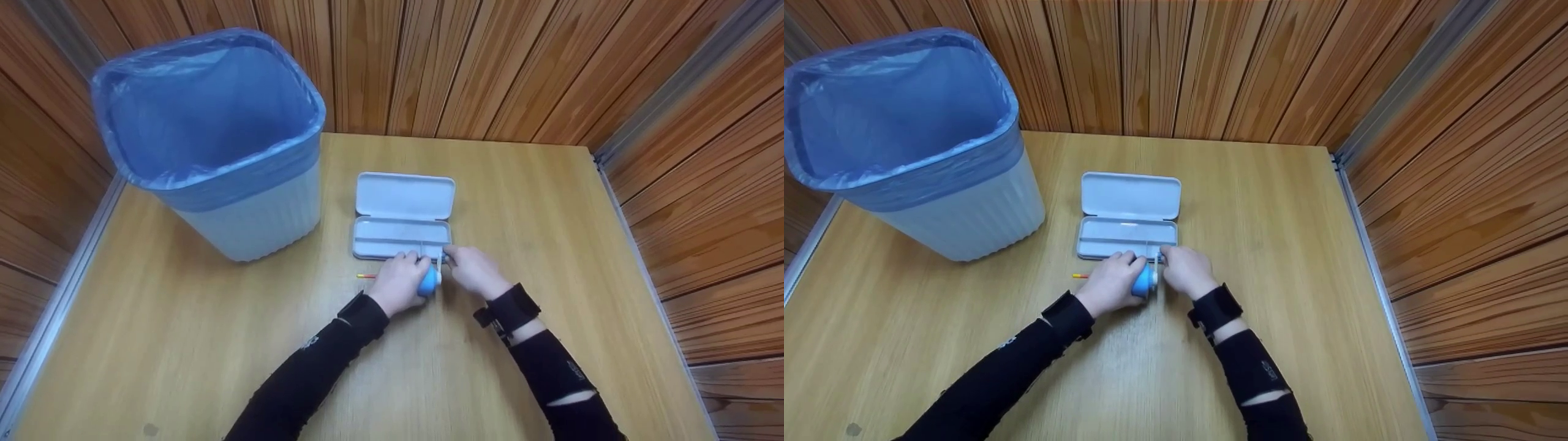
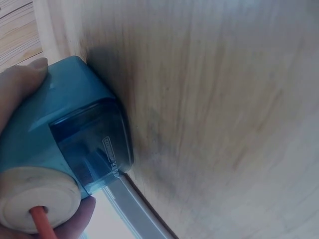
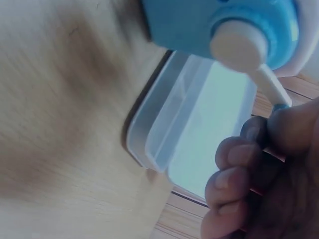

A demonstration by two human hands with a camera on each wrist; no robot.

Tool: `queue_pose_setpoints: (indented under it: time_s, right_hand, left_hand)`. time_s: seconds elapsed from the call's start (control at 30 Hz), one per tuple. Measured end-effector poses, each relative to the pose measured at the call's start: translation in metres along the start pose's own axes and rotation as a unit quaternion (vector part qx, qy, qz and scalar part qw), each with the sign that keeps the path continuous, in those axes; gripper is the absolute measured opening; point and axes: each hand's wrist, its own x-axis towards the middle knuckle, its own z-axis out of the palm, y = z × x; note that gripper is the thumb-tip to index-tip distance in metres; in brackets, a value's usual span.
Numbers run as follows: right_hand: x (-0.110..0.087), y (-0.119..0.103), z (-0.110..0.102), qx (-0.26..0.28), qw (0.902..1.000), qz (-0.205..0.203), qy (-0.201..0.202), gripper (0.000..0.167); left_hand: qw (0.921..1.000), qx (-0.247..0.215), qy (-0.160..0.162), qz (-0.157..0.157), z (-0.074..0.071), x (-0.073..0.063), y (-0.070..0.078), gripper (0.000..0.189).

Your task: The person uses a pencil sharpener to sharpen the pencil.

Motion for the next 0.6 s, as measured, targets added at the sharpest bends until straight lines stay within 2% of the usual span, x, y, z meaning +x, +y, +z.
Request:
queue_pose_setpoints:
  time_s: [0.2, 0.27, 0.47, 0.6]
  right_hand:
    - [0.015, 0.006, 0.012, -0.026, 0.9996, 0.0, -0.012, 0.009]
    - [0.018, 0.008, 0.017, -0.031, 0.9994, 0.0, -0.014, 0.013]
    - [0.019, 0.011, 0.032, -0.033, 0.9991, 0.001, -0.026, 0.009]
    - [0.014, 0.012, 0.042, -0.041, 0.9987, -0.003, -0.028, 0.017]
  left_hand:
    - [0.9998, 0.008, 0.02, 0.003, 0.003, -0.001, 0.001, 0.066]
    - [0.9996, 0.011, 0.027, 0.005, 0.004, -0.001, 0.001, 0.066]
    - [0.9998, 0.006, 0.021, 0.001, 0.001, 0.0, 0.001, 0.064]
    - [0.9998, 0.0, 0.02, -0.002, 0.0, 0.0, 0.001, 0.062]
